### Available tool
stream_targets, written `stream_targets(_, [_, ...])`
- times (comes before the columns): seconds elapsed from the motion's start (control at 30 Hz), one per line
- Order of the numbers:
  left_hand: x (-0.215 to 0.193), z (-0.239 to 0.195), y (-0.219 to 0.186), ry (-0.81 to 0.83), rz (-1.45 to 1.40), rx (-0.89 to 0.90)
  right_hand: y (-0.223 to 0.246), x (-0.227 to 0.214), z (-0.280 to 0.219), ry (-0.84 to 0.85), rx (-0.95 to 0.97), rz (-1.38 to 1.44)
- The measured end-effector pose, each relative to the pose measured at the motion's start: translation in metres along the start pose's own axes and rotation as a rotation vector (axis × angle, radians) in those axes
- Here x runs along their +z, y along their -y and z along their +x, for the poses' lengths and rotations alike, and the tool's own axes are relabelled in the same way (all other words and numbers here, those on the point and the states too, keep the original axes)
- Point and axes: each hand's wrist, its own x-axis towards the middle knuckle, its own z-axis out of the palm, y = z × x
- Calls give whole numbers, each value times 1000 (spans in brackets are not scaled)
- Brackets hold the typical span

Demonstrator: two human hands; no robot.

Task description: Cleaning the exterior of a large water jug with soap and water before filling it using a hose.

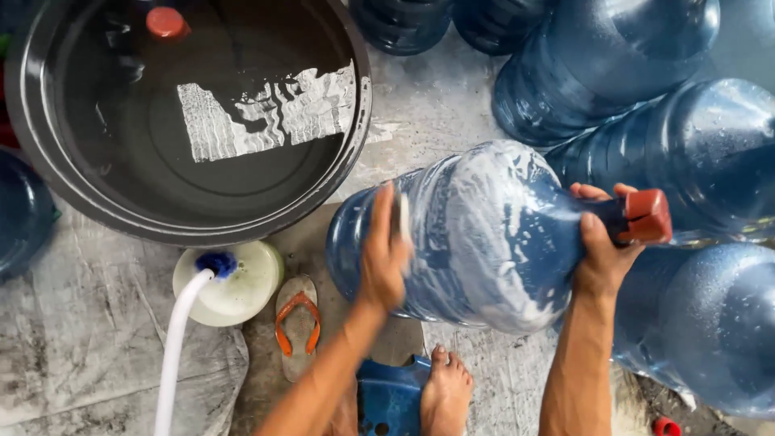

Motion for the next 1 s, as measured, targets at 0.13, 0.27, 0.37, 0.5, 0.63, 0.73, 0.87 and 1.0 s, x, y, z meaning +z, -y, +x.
stream_targets(0.13, [20,-39,17,-112,98,207,14,6,10,-24,197,83])
stream_targets(0.27, [4,35,57,-23,-23,-62,13,-1,-2,57,146,250])
stream_targets(0.37, [-9,63,76,-40,-613,-406,8,-30,-12,44,181,315])
stream_targets(0.5, [-73,11,44,-125,-1001,-571,-32,-71,-37,-317,408,562])
stream_targets(0.63, [-149,-35,35,-156,-398,-823,-116,-97,-82,-667,507,545])
stream_targets(0.73, [-187,-45,56,-371,158,-1018,-153,-97,-106,-717,766,610])
stream_targets(0.87, [-218,-46,121,179,908,-1087,-160,-88,-107,-766,945,429])
stream_targets(1.0, [-237,-44,230,293,826,-985,-195,-111,-102,-749,1167,402])
